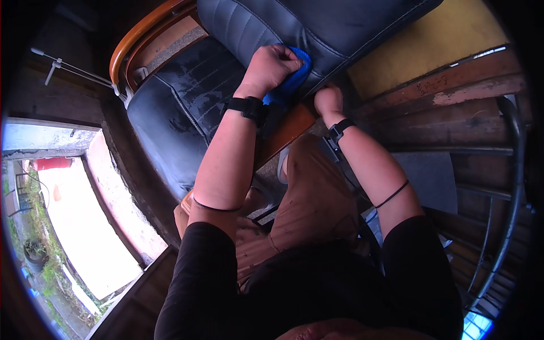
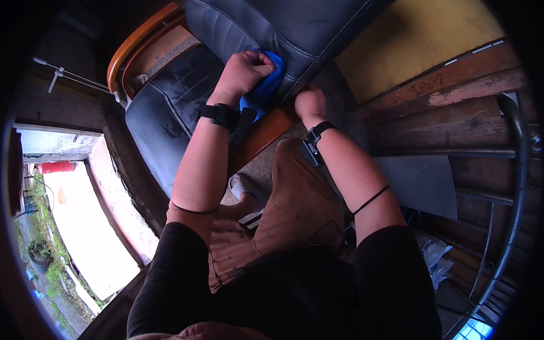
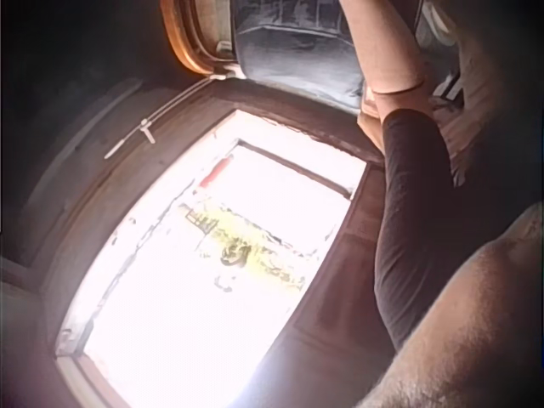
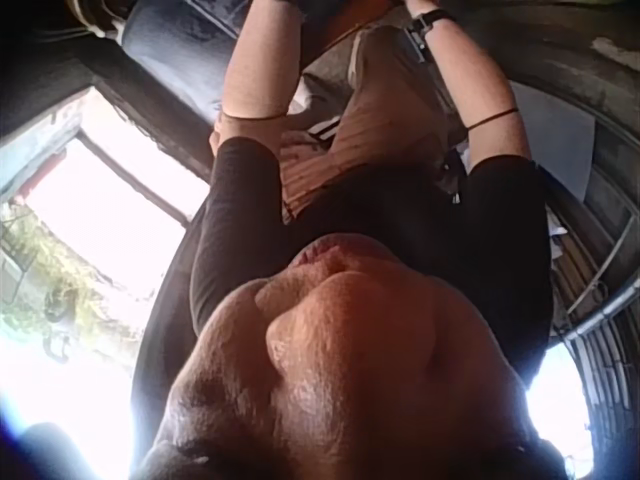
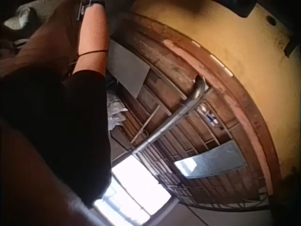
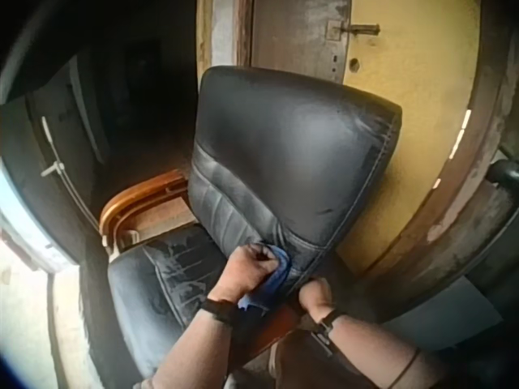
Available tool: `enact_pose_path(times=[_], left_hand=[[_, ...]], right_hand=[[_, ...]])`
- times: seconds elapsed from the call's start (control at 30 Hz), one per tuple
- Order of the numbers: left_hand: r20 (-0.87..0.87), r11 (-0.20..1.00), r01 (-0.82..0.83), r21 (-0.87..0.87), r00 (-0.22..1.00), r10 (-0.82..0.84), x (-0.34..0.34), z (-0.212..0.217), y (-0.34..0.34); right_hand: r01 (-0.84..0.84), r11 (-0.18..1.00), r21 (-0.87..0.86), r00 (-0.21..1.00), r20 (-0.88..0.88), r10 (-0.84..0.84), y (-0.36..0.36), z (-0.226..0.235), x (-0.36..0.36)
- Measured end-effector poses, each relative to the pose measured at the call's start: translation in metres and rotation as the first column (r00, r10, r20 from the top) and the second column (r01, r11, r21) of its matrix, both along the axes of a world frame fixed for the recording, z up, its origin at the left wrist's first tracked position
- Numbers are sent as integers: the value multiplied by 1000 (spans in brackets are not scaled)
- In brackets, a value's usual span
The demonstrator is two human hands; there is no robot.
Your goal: Wiping down a leather armchair with a blue cloth to clean its surfaces and crevices.
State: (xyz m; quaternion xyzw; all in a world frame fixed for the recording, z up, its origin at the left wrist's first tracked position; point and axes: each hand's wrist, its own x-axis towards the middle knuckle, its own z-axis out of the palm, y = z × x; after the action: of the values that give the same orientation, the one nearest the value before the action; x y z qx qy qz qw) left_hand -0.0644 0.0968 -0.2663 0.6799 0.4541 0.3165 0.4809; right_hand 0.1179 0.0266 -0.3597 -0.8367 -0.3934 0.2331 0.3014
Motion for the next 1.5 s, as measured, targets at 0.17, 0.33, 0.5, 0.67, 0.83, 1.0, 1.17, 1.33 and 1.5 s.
enact_pose_path(times=[0.17,0.33,0.5,0.67,0.83,1.0,1.17,1.33,1.5], left_hand=[[-68,995,-48,88,996,54,-2,-1,0],[-10,992,-19,121,1000,21,-4,-6,2],[-57,994,-35,101,998,41,0,-1,0],[-93,992,-82,99,991,91,0,-2,0],[-56,999,1,45,998,1,-4,-4,5],[0,999,-48,-21,999,48,-4,-1,2],[-20,986,-131,-102,991,129,-2,10,-3],[0,997,32,-67,999,-32,-12,6,-1],[95,987,29,-158,995,-14,-12,8,-1]], right_hand=[[-17,1000,-6,1000,18,17,-1,0,1],[-16,1000,1,1000,3,16,-1,-3,2],[-4,1000,-11,1000,-21,4,0,-5,3],[-3,1000,-4,1000,-11,3,-1,-4,1],[-25,1000,5,1000,-3,25,0,-7,4],[-37,998,60,999,-10,38,-1,-7,4],[-41,996,76,999,-24,43,-3,-5,3],[-40,997,70,998,-46,43,-3,-3,2],[-10,998,55,997,-78,15,-1,-6,4]])
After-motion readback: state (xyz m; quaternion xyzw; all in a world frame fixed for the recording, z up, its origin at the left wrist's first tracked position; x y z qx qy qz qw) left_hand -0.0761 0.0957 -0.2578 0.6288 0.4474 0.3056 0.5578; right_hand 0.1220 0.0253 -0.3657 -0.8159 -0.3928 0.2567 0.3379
